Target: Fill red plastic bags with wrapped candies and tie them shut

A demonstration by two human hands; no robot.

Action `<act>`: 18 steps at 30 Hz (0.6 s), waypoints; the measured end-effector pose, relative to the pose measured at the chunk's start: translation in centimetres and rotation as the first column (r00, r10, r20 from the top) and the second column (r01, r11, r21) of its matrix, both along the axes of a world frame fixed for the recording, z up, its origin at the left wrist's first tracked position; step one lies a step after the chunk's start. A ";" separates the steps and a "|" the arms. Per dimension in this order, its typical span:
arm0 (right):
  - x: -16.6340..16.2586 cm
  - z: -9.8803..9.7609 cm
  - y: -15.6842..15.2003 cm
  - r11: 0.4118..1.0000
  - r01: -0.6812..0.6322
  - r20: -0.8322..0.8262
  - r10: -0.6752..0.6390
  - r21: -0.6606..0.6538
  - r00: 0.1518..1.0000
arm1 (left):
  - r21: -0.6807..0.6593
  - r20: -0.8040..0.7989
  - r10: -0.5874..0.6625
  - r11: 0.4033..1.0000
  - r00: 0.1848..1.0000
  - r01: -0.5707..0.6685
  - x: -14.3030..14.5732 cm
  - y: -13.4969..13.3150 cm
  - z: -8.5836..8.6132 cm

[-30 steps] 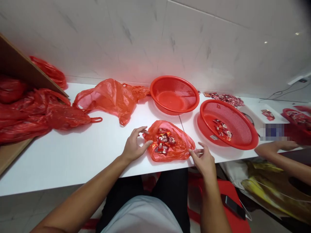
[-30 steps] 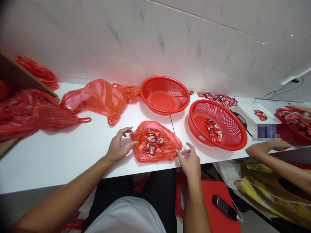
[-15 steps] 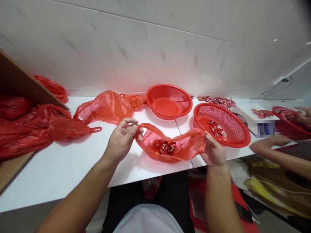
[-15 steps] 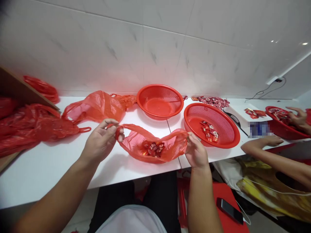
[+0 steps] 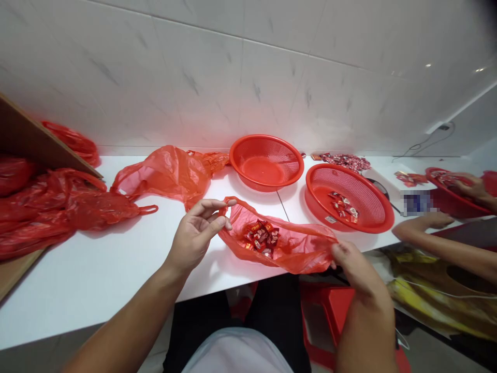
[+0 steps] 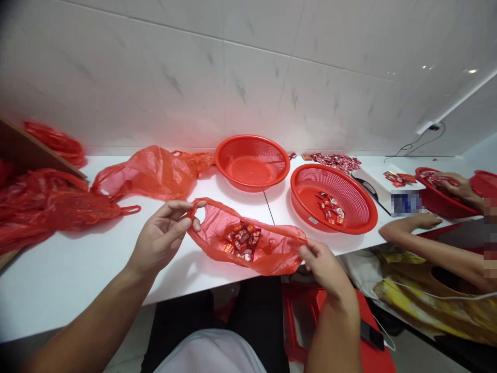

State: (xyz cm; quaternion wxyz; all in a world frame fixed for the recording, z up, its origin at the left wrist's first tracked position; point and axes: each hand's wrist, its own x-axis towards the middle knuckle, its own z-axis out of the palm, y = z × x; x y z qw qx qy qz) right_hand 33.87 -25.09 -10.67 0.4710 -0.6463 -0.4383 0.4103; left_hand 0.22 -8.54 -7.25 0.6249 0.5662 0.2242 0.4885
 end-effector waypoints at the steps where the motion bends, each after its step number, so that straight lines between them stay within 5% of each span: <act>1: -0.3 0.2 -0.2 1.000 -0.020 0.025 0.021 -0.022 0.999 | 0.006 -0.007 0.002 1.000 1.000 -0.002 0.0 0.0 0.0; 3: -0.9 0.7 -0.2 1.000 0.010 0.031 -0.010 0.007 0.999 | 0.017 -0.025 0.020 1.000 0.999 -0.019 0.1 0.1 0.2; 6: -1.0 2.1 0.3 0.952 0.195 -0.036 -0.192 0.236 0.981 | 0.059 -0.035 0.116 0.992 0.993 -0.113 0.1 0.5 1.2; 10: -0.7 5.1 1.8 0.719 0.404 -0.248 -0.319 0.565 0.915 | 0.154 0.008 0.226 0.962 0.974 -0.225 -0.5 1.5 4.0; 13: -1.8 7.1 3.5 0.645 0.376 -0.387 -0.133 0.665 0.912 | 0.226 0.024 0.266 0.938 0.964 -0.264 -0.8 1.9 6.2; 18: -6.3 7.9 7.6 0.676 0.215 -0.505 0.265 0.705 0.822 | 0.347 -0.062 0.257 0.912 0.964 -0.221 -0.6 0.9 9.2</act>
